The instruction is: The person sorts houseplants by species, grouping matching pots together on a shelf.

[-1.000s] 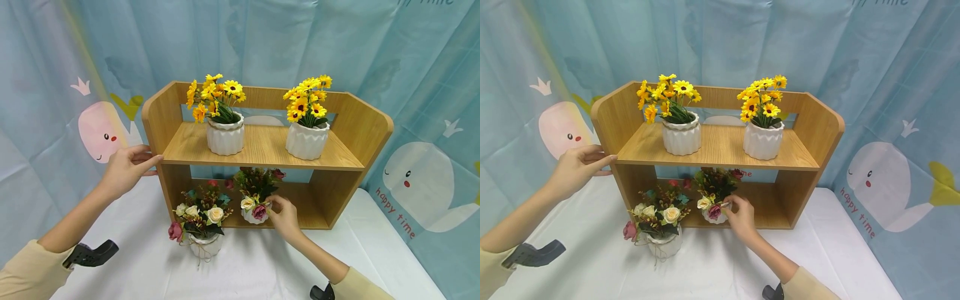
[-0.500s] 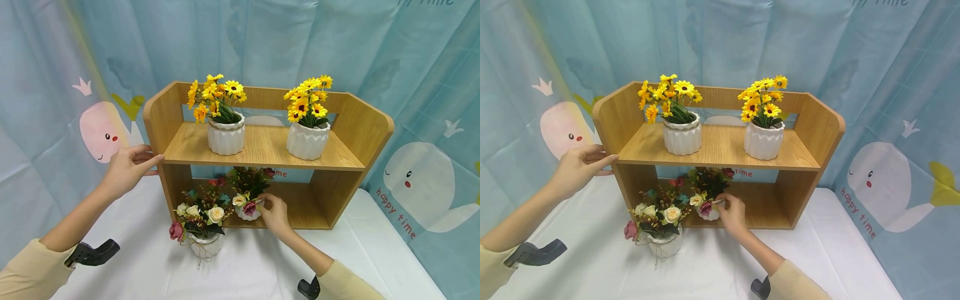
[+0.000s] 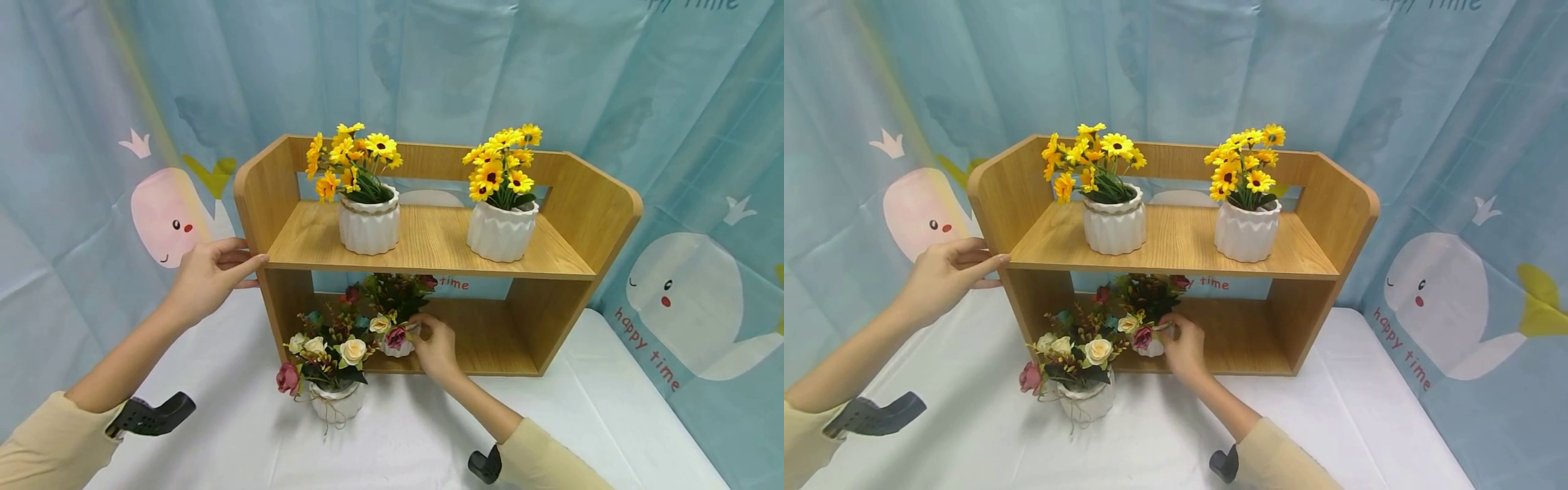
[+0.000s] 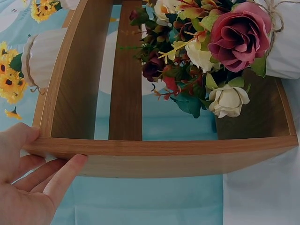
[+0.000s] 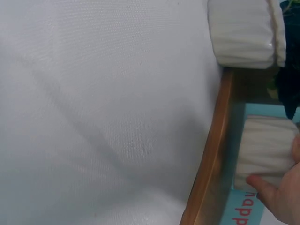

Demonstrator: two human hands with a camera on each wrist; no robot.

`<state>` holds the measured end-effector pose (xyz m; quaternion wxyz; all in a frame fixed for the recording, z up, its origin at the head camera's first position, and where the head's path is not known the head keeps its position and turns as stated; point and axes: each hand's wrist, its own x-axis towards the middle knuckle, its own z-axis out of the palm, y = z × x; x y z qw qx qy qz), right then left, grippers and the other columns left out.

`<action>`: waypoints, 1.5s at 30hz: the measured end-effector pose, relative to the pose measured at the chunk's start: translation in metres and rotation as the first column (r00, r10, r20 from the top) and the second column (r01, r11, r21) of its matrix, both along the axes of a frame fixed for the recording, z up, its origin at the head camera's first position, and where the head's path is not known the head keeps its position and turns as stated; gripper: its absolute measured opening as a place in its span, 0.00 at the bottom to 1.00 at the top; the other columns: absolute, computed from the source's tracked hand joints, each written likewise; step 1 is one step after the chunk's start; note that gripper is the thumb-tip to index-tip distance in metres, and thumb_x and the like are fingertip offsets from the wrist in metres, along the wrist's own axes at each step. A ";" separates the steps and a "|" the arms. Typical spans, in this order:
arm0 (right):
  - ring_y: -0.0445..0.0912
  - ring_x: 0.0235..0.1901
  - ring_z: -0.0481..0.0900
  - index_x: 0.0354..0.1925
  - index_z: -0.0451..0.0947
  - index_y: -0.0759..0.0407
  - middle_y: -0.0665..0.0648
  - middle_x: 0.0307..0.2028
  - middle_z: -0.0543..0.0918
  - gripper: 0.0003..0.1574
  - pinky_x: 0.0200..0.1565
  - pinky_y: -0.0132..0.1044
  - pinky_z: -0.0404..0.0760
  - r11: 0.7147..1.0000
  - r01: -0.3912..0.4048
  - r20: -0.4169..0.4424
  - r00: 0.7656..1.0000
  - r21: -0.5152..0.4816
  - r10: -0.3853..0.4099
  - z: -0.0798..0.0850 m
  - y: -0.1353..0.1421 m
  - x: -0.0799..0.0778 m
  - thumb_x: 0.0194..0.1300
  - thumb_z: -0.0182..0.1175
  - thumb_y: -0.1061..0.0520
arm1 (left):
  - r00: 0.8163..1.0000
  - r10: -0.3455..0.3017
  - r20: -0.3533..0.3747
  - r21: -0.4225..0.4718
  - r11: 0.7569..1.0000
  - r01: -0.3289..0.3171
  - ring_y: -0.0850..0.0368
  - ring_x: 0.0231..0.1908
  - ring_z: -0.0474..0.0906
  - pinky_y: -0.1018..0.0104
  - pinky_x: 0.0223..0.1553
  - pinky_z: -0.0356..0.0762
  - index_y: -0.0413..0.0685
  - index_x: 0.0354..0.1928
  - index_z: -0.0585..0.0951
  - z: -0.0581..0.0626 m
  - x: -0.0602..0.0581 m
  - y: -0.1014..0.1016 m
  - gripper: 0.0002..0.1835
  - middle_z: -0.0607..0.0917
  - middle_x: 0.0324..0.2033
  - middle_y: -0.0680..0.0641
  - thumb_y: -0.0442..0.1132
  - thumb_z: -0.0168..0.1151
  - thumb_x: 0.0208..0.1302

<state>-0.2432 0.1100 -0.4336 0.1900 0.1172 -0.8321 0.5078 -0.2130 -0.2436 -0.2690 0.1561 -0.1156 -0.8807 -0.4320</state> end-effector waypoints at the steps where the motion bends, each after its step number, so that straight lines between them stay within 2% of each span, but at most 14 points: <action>1: 0.60 0.44 0.84 0.39 0.85 0.64 0.63 0.39 0.89 0.11 0.47 0.61 0.84 1.000 -0.002 -0.002 1.000 -0.001 0.002 -0.001 -0.001 -0.001 0.59 0.66 0.74 | 1.000 -0.001 0.000 -0.001 1.000 0.001 0.75 0.37 0.85 0.73 0.35 0.88 0.28 0.60 0.81 0.000 0.000 0.000 0.23 0.87 0.50 0.26 0.43 0.67 0.76; 4: 0.58 0.44 0.84 0.40 0.85 0.64 0.62 0.40 0.89 0.11 0.47 0.59 0.84 1.000 -0.003 0.002 1.000 0.000 0.003 -0.004 -0.004 -0.002 0.59 0.66 0.74 | 1.000 -0.002 -0.003 -0.001 1.000 0.002 0.76 0.37 0.85 0.72 0.35 0.89 0.28 0.60 0.81 0.000 0.000 0.001 0.23 0.87 0.50 0.26 0.42 0.67 0.75; 8: 0.60 0.44 0.84 0.39 0.86 0.63 0.62 0.39 0.89 0.12 0.49 0.62 0.83 1.000 -0.001 -0.002 1.000 0.001 0.001 -0.006 -0.008 -0.002 0.59 0.66 0.75 | 1.000 -0.008 -0.005 0.009 1.000 0.008 0.80 0.36 0.82 0.73 0.35 0.89 0.28 0.60 0.81 0.000 0.001 0.001 0.23 0.86 0.50 0.26 0.41 0.67 0.75; 15: 0.60 0.44 0.84 0.41 0.86 0.64 0.63 0.40 0.89 0.12 0.46 0.50 0.83 1.000 0.003 -0.013 1.000 0.017 -0.003 -0.011 -0.015 -0.003 0.58 0.68 0.74 | 1.000 -0.021 -0.005 0.027 0.999 0.021 0.81 0.36 0.82 0.75 0.34 0.88 0.28 0.59 0.81 -0.001 0.001 0.002 0.21 0.86 0.50 0.26 0.40 0.67 0.75; 23: 0.56 0.38 0.82 0.42 0.85 0.66 0.63 0.37 0.88 0.16 0.42 0.43 0.80 0.999 -0.018 -0.073 0.997 0.050 0.022 -0.021 -0.020 -0.004 0.54 0.67 0.75 | 1.000 -0.018 -0.006 0.025 1.000 0.018 0.81 0.35 0.82 0.75 0.34 0.88 0.27 0.58 0.81 -0.001 0.001 0.004 0.21 0.86 0.49 0.25 0.40 0.67 0.75; 27: 0.58 0.42 0.83 0.44 0.85 0.66 0.63 0.40 0.88 0.15 0.46 0.50 0.83 0.996 -0.042 -0.092 0.995 0.075 0.049 -0.023 -0.020 -0.003 0.56 0.69 0.73 | 1.000 -0.012 -0.015 0.016 1.000 0.013 0.80 0.35 0.82 0.74 0.34 0.88 0.27 0.57 0.82 0.000 0.001 0.004 0.20 0.87 0.49 0.26 0.40 0.67 0.75; 30: 0.63 0.49 0.84 0.45 0.84 0.66 0.65 0.45 0.89 0.15 0.53 0.59 0.83 0.996 -0.058 -0.074 0.995 0.061 0.063 -0.022 -0.019 -0.003 0.58 0.71 0.71 | 1.000 -0.011 -0.022 0.013 1.000 0.012 0.81 0.35 0.82 0.74 0.34 0.88 0.27 0.57 0.82 0.000 0.000 0.004 0.20 0.87 0.49 0.26 0.40 0.67 0.75; 33: 0.65 0.51 0.84 0.46 0.84 0.65 0.65 0.47 0.89 0.14 0.55 0.63 0.83 0.996 -0.067 -0.055 0.996 0.057 0.070 -0.020 -0.018 -0.001 0.60 0.71 0.69 | 1.000 -0.009 -0.023 0.012 1.000 0.010 0.82 0.34 0.82 0.75 0.34 0.87 0.27 0.57 0.82 0.000 0.000 0.004 0.21 0.86 0.49 0.25 0.40 0.67 0.75; 45: 0.67 0.53 0.86 0.49 0.85 0.62 0.65 0.50 0.89 0.16 0.58 0.65 0.83 0.994 -0.101 0.026 0.994 -0.038 0.102 -0.011 -0.009 0.015 0.62 0.72 0.66 | 1.000 -0.007 -0.022 0.015 1.000 0.007 0.82 0.35 0.82 0.76 0.34 0.87 0.28 0.56 0.82 -0.001 0.000 0.001 0.20 0.87 0.49 0.25 0.41 0.67 0.75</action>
